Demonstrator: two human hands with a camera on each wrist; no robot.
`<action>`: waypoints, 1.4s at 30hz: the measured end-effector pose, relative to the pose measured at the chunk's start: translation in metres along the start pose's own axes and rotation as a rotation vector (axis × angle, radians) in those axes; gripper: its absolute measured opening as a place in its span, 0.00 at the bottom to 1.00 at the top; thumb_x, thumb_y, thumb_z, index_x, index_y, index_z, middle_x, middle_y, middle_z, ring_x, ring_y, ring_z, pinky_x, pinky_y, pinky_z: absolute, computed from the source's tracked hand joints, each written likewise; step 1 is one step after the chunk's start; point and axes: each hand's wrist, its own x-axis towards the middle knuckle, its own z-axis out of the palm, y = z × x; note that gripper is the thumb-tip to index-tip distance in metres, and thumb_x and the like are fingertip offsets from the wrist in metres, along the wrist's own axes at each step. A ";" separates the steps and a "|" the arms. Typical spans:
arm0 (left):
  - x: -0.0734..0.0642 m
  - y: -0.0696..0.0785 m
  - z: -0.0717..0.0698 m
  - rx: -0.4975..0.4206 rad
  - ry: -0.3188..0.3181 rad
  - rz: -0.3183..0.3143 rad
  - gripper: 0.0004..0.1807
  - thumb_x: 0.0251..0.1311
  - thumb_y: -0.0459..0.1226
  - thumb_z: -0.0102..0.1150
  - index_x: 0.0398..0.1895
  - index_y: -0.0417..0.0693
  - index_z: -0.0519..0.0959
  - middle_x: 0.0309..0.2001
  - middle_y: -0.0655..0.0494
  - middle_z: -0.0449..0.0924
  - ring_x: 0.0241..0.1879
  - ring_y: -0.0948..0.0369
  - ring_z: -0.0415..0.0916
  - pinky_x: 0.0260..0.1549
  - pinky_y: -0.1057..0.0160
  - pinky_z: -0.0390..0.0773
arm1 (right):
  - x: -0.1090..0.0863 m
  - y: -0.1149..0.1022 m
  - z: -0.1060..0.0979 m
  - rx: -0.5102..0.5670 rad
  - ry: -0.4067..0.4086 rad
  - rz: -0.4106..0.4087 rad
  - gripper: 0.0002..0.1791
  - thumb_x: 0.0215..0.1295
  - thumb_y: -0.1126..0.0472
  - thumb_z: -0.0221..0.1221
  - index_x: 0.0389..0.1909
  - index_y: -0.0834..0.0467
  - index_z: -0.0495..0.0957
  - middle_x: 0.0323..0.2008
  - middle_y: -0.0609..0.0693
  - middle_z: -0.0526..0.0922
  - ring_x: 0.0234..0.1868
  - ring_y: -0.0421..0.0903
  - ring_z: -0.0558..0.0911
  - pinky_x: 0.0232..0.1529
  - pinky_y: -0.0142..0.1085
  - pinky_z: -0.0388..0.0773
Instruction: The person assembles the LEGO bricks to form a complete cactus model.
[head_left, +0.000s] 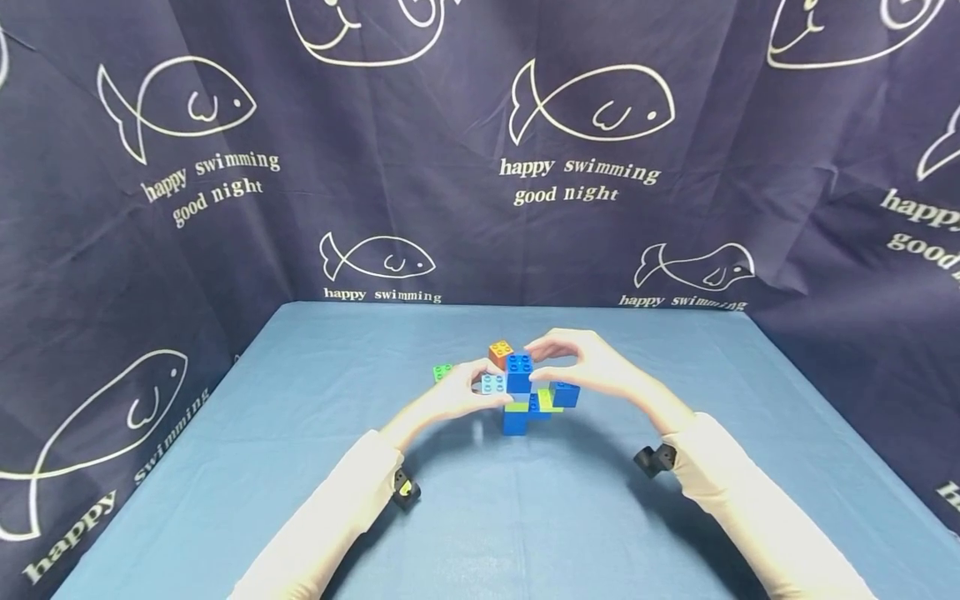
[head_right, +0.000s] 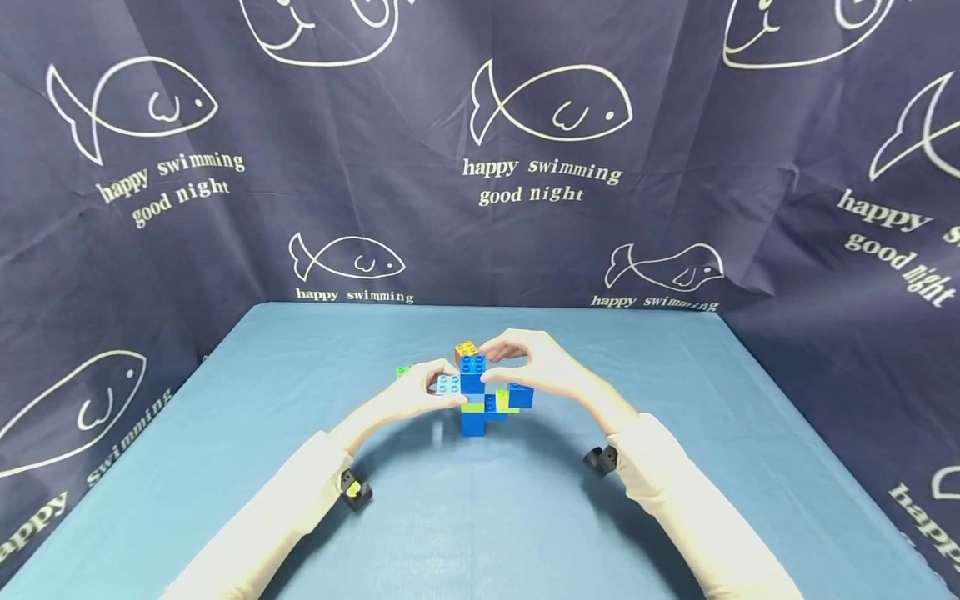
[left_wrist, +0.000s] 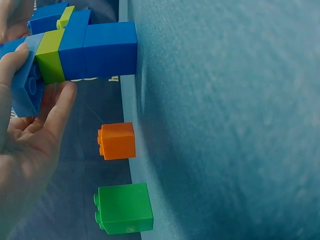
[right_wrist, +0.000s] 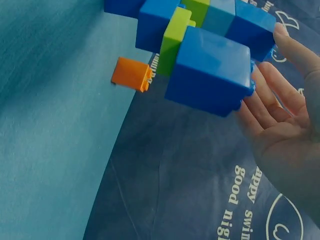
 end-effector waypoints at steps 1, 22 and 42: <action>0.000 0.000 0.000 0.003 0.000 0.000 0.16 0.51 0.47 0.68 0.39 0.52 0.76 0.32 0.59 0.77 0.32 0.63 0.71 0.30 0.68 0.72 | 0.000 0.001 -0.001 -0.008 0.005 0.002 0.20 0.55 0.55 0.67 0.49 0.53 0.79 0.44 0.48 0.84 0.47 0.46 0.82 0.54 0.48 0.75; 0.000 -0.001 0.000 -0.002 0.007 -0.008 0.15 0.51 0.48 0.68 0.38 0.53 0.76 0.32 0.60 0.77 0.34 0.63 0.72 0.33 0.66 0.73 | 0.025 0.029 0.002 -0.002 0.088 0.054 0.17 0.58 0.57 0.64 0.48 0.57 0.79 0.44 0.54 0.84 0.46 0.50 0.82 0.52 0.47 0.76; 0.002 -0.006 0.002 0.009 -0.002 0.017 0.15 0.52 0.48 0.67 0.38 0.55 0.76 0.34 0.62 0.77 0.37 0.64 0.72 0.37 0.66 0.73 | 0.056 0.061 0.022 0.031 0.082 0.101 0.23 0.56 0.60 0.66 0.51 0.64 0.76 0.50 0.63 0.80 0.52 0.58 0.79 0.54 0.52 0.73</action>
